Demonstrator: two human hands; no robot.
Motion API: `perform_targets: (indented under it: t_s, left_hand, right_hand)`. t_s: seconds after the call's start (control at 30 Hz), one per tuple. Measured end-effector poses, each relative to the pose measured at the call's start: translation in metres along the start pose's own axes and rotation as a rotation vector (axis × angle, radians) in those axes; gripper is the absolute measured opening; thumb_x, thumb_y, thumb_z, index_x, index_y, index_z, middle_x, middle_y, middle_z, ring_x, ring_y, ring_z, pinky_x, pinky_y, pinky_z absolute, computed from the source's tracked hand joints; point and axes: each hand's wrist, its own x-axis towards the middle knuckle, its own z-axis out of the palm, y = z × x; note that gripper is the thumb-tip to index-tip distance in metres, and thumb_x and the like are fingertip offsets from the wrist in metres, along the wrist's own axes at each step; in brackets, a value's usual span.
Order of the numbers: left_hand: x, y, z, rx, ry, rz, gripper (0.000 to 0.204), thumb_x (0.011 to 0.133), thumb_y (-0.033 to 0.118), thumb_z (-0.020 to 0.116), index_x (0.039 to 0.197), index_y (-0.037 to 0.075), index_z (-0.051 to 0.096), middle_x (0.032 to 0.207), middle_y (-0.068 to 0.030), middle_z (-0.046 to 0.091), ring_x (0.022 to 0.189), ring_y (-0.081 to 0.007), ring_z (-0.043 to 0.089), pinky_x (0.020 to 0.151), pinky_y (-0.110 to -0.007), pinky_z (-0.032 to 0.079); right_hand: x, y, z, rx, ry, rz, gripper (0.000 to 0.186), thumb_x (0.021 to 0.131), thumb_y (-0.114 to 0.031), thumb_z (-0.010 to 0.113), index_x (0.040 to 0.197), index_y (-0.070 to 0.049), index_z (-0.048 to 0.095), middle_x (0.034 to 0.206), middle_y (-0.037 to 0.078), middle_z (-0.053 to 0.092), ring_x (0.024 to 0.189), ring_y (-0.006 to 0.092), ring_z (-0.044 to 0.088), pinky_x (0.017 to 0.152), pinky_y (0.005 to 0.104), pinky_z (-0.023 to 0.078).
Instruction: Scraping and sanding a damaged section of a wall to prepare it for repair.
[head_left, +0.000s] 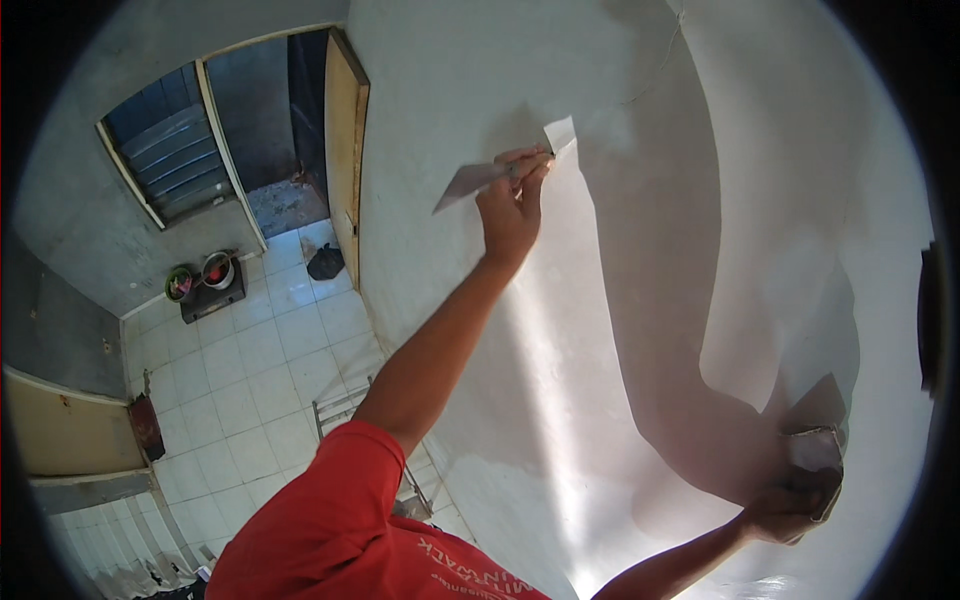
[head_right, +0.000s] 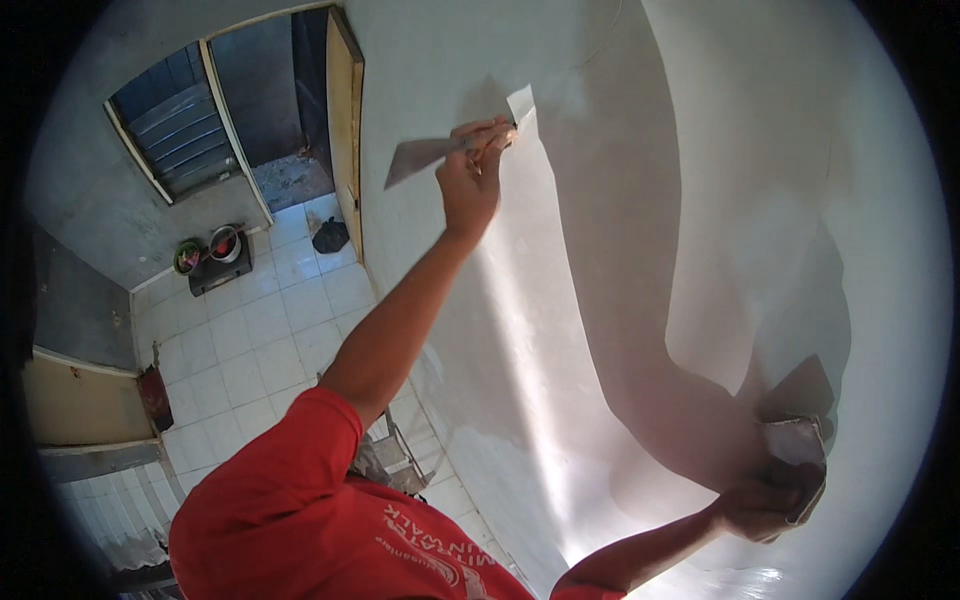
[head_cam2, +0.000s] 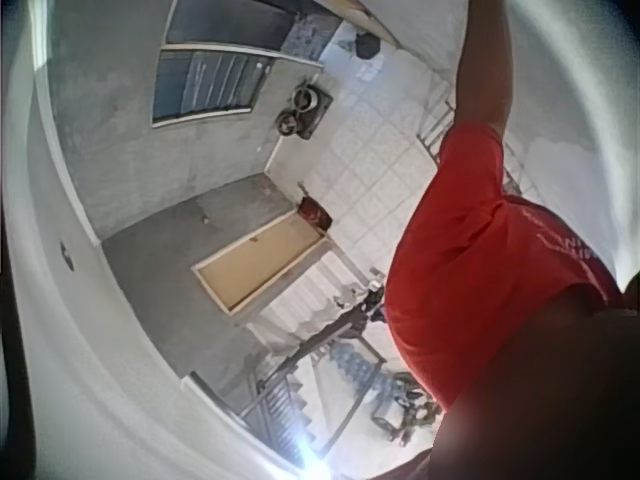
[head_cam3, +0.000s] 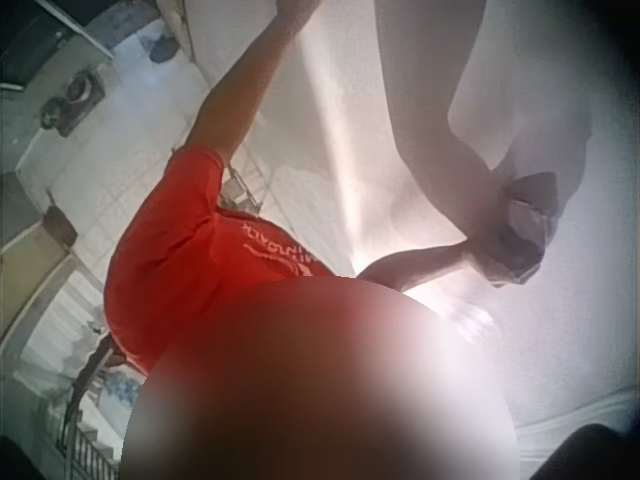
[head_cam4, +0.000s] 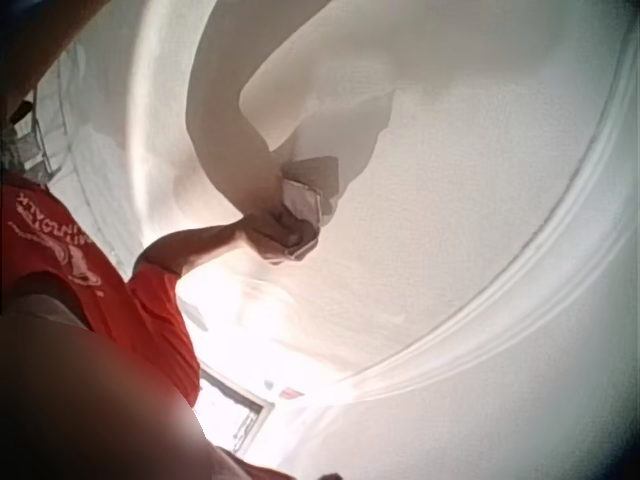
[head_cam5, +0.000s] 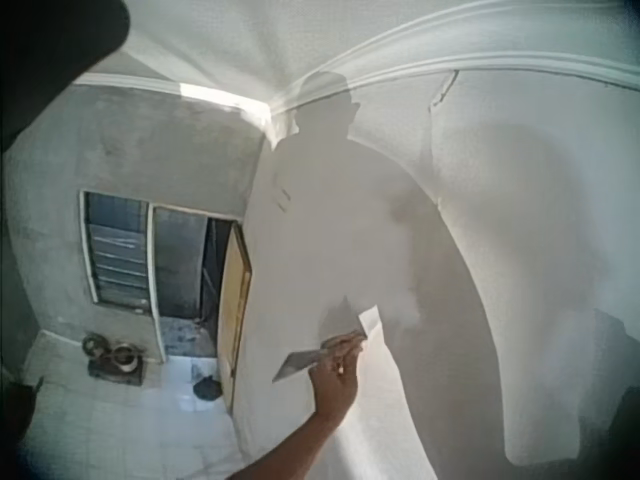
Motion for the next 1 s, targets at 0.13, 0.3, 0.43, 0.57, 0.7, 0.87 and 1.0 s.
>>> perform_targets:
  t_s: [0.13,0.3,0.43,0.57,0.7,0.87,1.0]
  left_hand:
    - [-0.003,-0.004,0.005,0.066,-0.01,0.036,0.015,0.101,0.007,0.063,0.107,-0.001,0.074,0.118,-0.0135,0.07,0.102,-0.0178,0.071,0.085,-0.03,0.059]
    - [0.006,-0.01,0.003,0.058,0.023,0.046,0.016,0.1,0.008,0.062,0.108,-0.001,0.074,0.117,-0.0122,0.07,0.098,-0.02,0.072,0.081,-0.031,0.059]
    - [0.011,-0.004,0.004,0.068,-0.037,-0.008,0.014,0.1,0.003,0.059,0.106,-0.002,0.072,0.12,-0.0121,0.068,0.104,-0.0187,0.069,0.09,-0.031,0.055]
    - [0.019,0.005,0.006,-0.099,-0.063,-0.069,0.013,0.101,0.002,0.059,0.107,-0.003,0.07,0.119,-0.013,0.069,0.108,-0.0169,0.068,0.094,-0.029,0.053]
    - [0.031,0.009,0.001,0.01,0.058,0.14,0.017,0.099,0.007,0.064,0.11,-0.006,0.067,0.11,-0.0124,0.073,0.099,-0.0155,0.071,0.08,-0.029,0.056]
    - [0.037,0.012,0.001,-0.035,-0.137,-0.129,0.015,0.099,0.006,0.064,0.109,-0.005,0.068,0.114,-0.0126,0.071,0.104,-0.0169,0.069,0.094,-0.031,0.053]
    - [0.034,0.016,0.008,-0.071,-0.022,0.042,0.013,0.1,0.006,0.063,0.103,-0.005,0.069,0.11,-0.0127,0.071,0.1,-0.0168,0.069,0.085,-0.03,0.054]
  right_hand:
    - [0.0,-0.001,-0.002,0.075,-0.015,0.062,0.037,0.113,-0.026,0.04,0.116,0.006,0.059,0.089,0.01,0.07,0.061,0.0144,0.063,0.048,0.026,0.051]
    - [-0.001,0.002,0.0,0.005,0.009,0.022,0.037,0.114,-0.025,0.038,0.117,0.006,0.059,0.086,0.008,0.068,0.058,0.0135,0.061,0.046,0.0266,0.049]
    - [-0.003,0.005,0.001,0.242,-0.015,0.089,0.038,0.114,-0.025,0.036,0.119,0.006,0.058,0.087,0.009,0.067,0.058,0.0125,0.058,0.045,0.0257,0.047]
    - [-0.006,0.004,0.0,0.087,-0.005,0.075,0.038,0.114,-0.025,0.036,0.119,0.006,0.058,0.089,0.009,0.067,0.058,0.0122,0.058,0.045,0.0244,0.045]
    - [-0.007,0.003,-0.001,0.102,-0.025,0.123,0.037,0.114,-0.023,0.037,0.119,0.007,0.058,0.089,0.01,0.068,0.058,0.0124,0.058,0.046,0.0234,0.046]
    - [-0.006,0.002,0.0,0.106,0.001,0.1,0.037,0.114,-0.024,0.038,0.119,0.007,0.058,0.091,0.011,0.068,0.059,0.014,0.059,0.047,0.0248,0.048]
    - [-0.005,0.003,0.0,0.191,0.001,0.126,0.038,0.114,-0.024,0.038,0.119,0.008,0.058,0.093,0.013,0.069,0.061,0.0158,0.06,0.048,0.0263,0.049]
